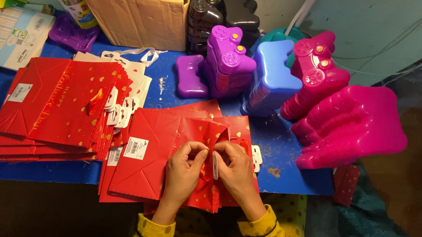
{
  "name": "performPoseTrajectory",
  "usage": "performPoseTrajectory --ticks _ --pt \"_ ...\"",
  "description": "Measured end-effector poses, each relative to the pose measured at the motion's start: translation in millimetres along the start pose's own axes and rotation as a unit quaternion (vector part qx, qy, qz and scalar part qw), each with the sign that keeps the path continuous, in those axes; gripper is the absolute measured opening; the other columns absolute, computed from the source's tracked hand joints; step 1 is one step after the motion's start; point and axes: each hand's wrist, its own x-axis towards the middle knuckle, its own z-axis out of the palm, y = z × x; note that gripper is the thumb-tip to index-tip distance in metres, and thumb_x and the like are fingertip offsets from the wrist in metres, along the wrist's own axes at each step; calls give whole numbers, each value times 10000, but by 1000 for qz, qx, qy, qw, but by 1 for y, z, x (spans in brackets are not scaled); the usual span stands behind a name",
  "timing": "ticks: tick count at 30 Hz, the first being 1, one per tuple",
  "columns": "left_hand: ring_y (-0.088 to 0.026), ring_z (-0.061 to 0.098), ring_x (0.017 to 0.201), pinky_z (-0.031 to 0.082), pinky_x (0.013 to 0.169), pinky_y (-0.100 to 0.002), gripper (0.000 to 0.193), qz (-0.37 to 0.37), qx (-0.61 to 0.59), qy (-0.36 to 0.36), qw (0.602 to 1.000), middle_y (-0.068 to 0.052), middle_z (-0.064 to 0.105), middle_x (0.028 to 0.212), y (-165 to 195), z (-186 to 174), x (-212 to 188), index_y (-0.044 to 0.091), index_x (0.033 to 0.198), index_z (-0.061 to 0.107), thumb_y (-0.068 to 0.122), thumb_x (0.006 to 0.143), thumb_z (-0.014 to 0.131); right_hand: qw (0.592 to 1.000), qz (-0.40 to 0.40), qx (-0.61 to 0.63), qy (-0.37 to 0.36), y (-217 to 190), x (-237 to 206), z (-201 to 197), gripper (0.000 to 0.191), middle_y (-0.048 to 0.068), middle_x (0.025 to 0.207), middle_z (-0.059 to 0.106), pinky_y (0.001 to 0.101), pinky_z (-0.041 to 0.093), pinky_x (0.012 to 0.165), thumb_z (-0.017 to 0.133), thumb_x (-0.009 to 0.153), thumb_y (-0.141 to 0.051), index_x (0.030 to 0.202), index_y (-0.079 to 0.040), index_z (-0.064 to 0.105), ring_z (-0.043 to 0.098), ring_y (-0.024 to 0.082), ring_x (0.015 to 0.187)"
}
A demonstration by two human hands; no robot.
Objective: The person gathers a pile of red Valentine's Day gift bags, straightens their ribbon handles, and flattens and folds each bag by hand, stacking the flattened bags on the desk. They then pick up and reposition plastic toy containers at the edge of the desk.
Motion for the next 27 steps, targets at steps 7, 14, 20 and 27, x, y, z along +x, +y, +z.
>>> performPoseTrajectory --ticks 7,14,20,27 --pt "-20 582 656 491 546 -206 103 0 -20 -6 1000 -4 694 849 -1 -2 0 18 1002 670 118 977 673 944 137 293 -68 15 3 -4 100 -46 795 672 203 466 598 663 966 -119 992 -26 690 587 8 689" --pt "-78 570 625 475 542 -248 127 -9 38 9 999 -44 669 792 2 0 -4 33 1000 621 160 1010 623 956 159 220 -112 14 7 -13 105 -68 670 555 210 362 510 718 928 -124 966 -30 745 469 11 593" --pt "-116 712 827 542 701 -267 113 55 24 9 998 -55 716 872 3 0 -7 26 1016 583 137 1037 575 953 106 231 -164 21 6 -20 190 -66 775 599 195 439 586 654 1015 -192 917 -30 662 521 -3 692" --pt "-122 689 849 547 729 -258 100 47 -32 24 998 -62 703 913 -5 1 -7 17 1047 578 117 1040 574 920 145 331 -154 34 1 -19 158 -36 868 637 207 471 631 627 1037 -190 1010 -34 640 574 18 749"
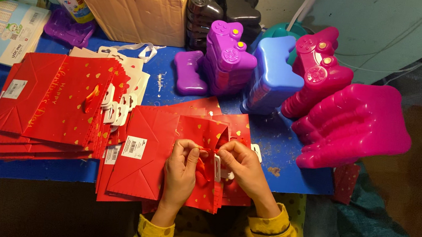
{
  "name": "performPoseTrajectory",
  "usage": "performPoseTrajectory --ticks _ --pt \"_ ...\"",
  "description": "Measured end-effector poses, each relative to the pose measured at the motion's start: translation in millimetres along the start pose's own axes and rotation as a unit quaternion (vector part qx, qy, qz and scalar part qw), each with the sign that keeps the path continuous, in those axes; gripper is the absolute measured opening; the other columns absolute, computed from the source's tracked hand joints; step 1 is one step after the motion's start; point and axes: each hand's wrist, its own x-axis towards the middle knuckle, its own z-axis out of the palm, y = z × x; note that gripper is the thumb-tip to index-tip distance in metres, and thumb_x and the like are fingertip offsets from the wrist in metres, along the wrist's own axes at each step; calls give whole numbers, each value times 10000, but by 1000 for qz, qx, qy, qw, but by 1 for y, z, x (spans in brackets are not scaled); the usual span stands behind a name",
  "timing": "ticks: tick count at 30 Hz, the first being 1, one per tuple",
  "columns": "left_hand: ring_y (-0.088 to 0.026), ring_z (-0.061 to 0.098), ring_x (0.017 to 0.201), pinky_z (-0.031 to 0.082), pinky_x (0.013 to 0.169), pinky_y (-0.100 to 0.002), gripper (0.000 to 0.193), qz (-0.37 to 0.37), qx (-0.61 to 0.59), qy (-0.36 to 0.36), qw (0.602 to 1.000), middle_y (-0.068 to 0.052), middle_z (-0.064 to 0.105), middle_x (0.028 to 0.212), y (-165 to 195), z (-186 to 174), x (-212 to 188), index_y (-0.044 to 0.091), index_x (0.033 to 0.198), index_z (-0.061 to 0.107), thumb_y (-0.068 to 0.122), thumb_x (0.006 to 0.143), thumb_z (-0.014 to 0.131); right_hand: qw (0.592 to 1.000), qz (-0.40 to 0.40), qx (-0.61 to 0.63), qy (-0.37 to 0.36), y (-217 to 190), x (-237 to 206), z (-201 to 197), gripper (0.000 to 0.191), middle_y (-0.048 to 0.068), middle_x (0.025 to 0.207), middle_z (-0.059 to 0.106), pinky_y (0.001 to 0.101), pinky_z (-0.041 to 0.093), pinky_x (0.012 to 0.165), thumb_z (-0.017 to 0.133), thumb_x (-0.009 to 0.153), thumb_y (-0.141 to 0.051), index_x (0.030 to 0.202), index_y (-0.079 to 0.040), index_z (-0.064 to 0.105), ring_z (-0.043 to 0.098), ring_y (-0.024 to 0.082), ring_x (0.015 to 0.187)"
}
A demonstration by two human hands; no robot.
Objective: The person gathers a pile of red Valentine's Day gift bags, straightens their ribbon handles, and flattens and folds each bag by hand, stacking the flattened bags on the desk. They then pick up and reposition plastic toy containers at the edge of the desk.
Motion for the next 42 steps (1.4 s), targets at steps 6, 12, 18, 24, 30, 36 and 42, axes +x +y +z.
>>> performPoseTrajectory --ticks 6,12,18,24,30,36,42 --pt "-105 692 862 570 735 -252 204 -42 -2 -8 999 -52 707 942 12 7 5 36 1136 639 125 957 681 1000 10 12 26 4 0 -3 152 -20 807 635 224 455 596 641 1016 -175 992 -26 657 566 47 691" --pt "-126 713 818 542 719 -282 126 55 139 17 989 -62 735 888 30 11 5 41 996 757 105 889 762 998 -41 0 47 7 1 -2 140 -37 894 646 205 478 693 642 1015 -148 1024 -10 661 579 23 806" --pt "-114 683 801 534 735 -258 79 49 59 26 997 -47 733 861 22 6 1 16 963 731 76 913 743 999 -16 27 34 0 -2 2 150 -31 906 675 201 497 678 616 1018 -165 1054 -26 661 601 23 803" --pt "-81 649 799 530 724 -239 78 32 7 33 999 -33 734 874 6 5 -1 8 981 713 79 950 726 998 -9 26 56 -10 -3 3 163 -15 845 724 205 431 544 643 988 -149 1066 -16 698 552 39 642" --pt "-67 725 819 602 724 -239 109 -6 -58 28 998 -26 758 951 3 7 -1 24 1017 647 131 999 655 993 -45 -37 105 0 -1 11 159 -44 810 679 190 446 561 687 989 -122 1087 -3 726 579 5 670" --pt "-134 724 872 569 774 -278 207 30 65 19 997 -63 766 971 18 9 2 18 1102 700 113 921 737 991 -8 -30 127 5 0 13 169 -37 736 674 203 431 481 671 975 -130 1076 -1 716 577 15 583" --pt "-176 746 885 572 774 -282 129 93 131 -2 987 -83 749 987 27 9 2 40 1024 743 99 910 759 990 -21 -36 133 3 0 15 169 -42 766 690 189 451 511 673 973 -119 1075 9 716 588 4 615"
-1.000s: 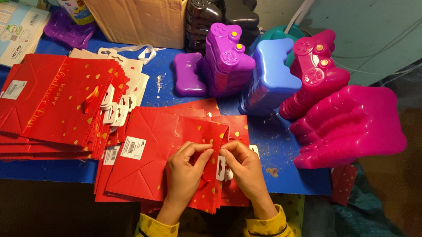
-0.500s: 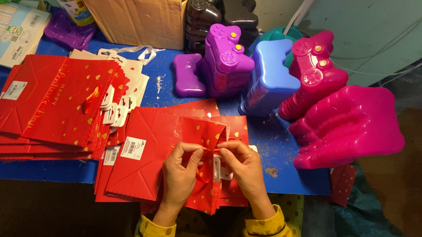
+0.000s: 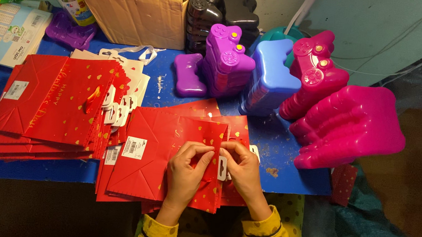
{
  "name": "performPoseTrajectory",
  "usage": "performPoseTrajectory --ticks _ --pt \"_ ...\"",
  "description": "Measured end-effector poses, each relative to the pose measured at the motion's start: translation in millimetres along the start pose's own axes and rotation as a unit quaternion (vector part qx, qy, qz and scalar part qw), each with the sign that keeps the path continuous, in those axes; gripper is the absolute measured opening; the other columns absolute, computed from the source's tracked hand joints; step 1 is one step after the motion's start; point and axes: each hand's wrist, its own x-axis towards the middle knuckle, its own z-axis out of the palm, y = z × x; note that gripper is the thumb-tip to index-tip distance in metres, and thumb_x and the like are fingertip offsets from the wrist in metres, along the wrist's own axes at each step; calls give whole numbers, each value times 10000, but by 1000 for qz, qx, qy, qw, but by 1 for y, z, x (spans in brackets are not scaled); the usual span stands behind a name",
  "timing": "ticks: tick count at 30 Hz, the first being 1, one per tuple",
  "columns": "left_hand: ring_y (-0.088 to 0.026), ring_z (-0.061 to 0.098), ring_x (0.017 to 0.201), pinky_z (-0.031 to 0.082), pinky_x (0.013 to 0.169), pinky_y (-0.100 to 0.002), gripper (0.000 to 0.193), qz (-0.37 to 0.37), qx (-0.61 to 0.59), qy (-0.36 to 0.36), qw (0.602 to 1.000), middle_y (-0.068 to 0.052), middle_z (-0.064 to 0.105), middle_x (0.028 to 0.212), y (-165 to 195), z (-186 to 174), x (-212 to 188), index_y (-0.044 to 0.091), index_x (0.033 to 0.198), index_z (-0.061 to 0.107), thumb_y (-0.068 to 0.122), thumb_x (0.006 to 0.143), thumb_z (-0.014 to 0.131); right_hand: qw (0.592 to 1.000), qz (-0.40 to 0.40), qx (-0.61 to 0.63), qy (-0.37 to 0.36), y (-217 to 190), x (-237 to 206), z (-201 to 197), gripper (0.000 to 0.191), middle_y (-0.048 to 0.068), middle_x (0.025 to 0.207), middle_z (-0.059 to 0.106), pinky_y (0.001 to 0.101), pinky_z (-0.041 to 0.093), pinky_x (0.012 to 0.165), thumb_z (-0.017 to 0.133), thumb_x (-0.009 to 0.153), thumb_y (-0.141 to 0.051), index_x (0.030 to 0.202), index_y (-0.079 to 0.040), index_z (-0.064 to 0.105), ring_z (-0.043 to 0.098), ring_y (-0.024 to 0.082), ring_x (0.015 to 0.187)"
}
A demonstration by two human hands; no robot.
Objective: The person gathers a pile of red Valentine's Day gift bags, straightens their ribbon handles, and flattens and folds each bag by hand, stacking the flattened bags on the desk. They then pick up and reposition plastic toy containers at the edge of the desk.
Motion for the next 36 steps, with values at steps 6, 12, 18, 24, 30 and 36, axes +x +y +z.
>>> performPoseTrajectory --ticks 6,12,18,24,30,36 --pt "-203 733 873 563 771 -300 202 -37 14 2 999 -86 741 986 13 -2 5 42 1078 736 124 893 752 987 -105 -119 10 -31 -9 6 158 32 892 724 263 525 667 681 954 -73 1082 8 725 663 90 774" --pt "-328 601 1154 470 1031 -445 198 142 158 58 975 -100 679 1113 67 14 6 76 1050 714 73 855 750 875 -340 -341 59 -135 -41 -22 202 105 996 714 337 553 811 717 879 -23 1081 -26 722 695 245 930" --pt "-321 618 1103 435 1068 -500 288 260 -47 -139 954 -78 664 1083 119 105 -23 113 1069 694 5 810 756 786 -328 -480 209 -263 -90 -102 138 102 1005 693 323 532 743 729 943 -5 1078 -31 716 682 217 884" --pt "-323 628 897 488 764 -438 148 193 -103 -384 897 -84 646 904 110 184 -79 121 1020 713 73 883 742 784 -257 -491 280 -251 -107 -186 73 96 986 693 293 523 768 688 998 -13 1066 -21 712 686 183 885" --pt "-340 635 874 523 748 -448 113 142 -77 -426 890 -107 649 866 57 219 -112 111 993 730 100 882 709 898 -122 -379 188 -78 -39 -298 196 98 967 732 310 558 753 657 945 -60 1137 -58 691 720 224 865" --pt "-358 644 922 533 784 -456 160 118 -53 -428 894 -119 688 940 40 259 -121 99 1011 735 98 857 689 860 55 -481 161 18 -2 -321 583 188 1279 656 471 525 986 734 882 -400 1350 -81 596 649 357 1185"
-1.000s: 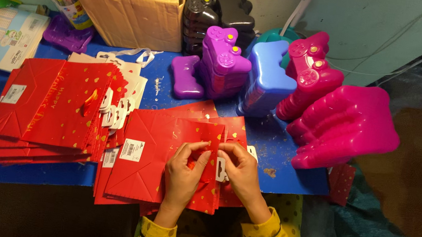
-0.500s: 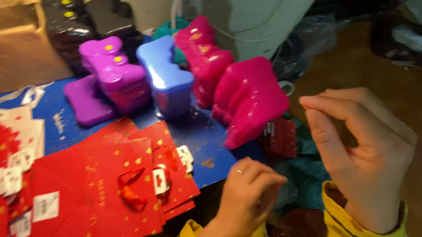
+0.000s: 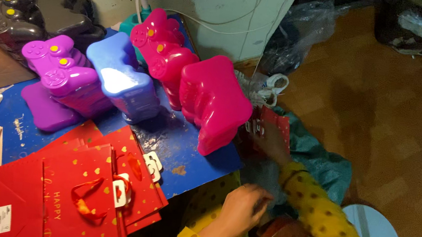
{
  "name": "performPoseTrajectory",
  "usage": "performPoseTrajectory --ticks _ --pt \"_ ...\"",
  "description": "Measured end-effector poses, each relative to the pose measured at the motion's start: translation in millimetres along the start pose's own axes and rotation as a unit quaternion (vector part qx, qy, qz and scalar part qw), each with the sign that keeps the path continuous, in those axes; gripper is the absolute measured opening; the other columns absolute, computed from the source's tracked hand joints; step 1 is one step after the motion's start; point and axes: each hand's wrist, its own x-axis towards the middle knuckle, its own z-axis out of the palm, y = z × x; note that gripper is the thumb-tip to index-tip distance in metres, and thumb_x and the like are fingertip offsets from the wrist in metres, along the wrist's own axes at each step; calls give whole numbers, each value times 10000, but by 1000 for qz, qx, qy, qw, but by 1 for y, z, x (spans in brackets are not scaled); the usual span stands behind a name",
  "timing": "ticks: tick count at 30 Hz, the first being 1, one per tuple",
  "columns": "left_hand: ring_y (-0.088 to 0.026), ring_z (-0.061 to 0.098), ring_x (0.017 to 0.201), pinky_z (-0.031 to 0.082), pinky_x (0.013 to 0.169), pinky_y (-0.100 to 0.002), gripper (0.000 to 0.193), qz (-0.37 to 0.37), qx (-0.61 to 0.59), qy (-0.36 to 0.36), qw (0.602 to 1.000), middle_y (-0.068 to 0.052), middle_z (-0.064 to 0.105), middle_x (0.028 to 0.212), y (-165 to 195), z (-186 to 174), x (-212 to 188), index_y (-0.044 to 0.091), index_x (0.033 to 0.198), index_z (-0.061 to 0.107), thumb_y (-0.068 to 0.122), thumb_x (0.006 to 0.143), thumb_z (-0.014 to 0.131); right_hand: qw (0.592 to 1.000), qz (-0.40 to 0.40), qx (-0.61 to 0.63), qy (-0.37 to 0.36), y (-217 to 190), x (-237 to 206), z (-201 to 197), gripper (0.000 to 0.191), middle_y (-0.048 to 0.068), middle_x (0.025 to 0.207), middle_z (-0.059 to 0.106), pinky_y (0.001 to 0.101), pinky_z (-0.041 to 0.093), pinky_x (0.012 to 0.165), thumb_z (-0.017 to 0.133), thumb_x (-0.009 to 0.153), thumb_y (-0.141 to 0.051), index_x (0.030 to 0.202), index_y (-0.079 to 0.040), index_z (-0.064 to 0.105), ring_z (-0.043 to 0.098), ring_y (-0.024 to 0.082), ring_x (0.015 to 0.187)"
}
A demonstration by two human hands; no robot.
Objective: The person gathers a pile of red Valentine's Day gift bags, straightens their ribbon handles, and flattens and folds each bag by hand, stacking the flattened bags on the desk. They then pick up and reposition plastic toy containers at the edge of the desk.
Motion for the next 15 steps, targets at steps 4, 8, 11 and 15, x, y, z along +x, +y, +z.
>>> performPoseTrajectory --ticks 4,8,11,15 --pt "-360 652 917 535 783 -458 174 -29 -7 -12 999 -126 690 951 -6 10 6 99 1029 733 108 865 676 986 -52 -160 -4 -4 12 28 858 212 1583 368 574 328 1109 661 872 -565 1527 -93 370 297 448 1460" --pt "-366 655 902 533 777 -464 180 -51 6 -30 998 -132 677 920 -13 6 8 107 1058 735 127 890 674 971 80 -195 -112 -14 27 37 780 134 1622 306 590 319 1081 603 915 -577 1564 -240 330 293 445 1390" --pt "-372 661 902 535 778 -464 190 -47 4 -17 999 -138 684 944 -15 2 13 102 1066 735 125 889 670 967 84 -206 -121 -16 33 34 711 153 1545 407 576 449 887 587 961 -520 1577 -275 332 507 427 1146" --pt "-371 677 932 550 802 -450 157 -17 -20 6 1000 -132 717 1027 -6 -8 16 81 1044 711 123 902 658 969 -5 -239 -65 1 34 21 750 155 1548 405 582 561 604 597 964 -413 1625 -358 247 695 441 830"
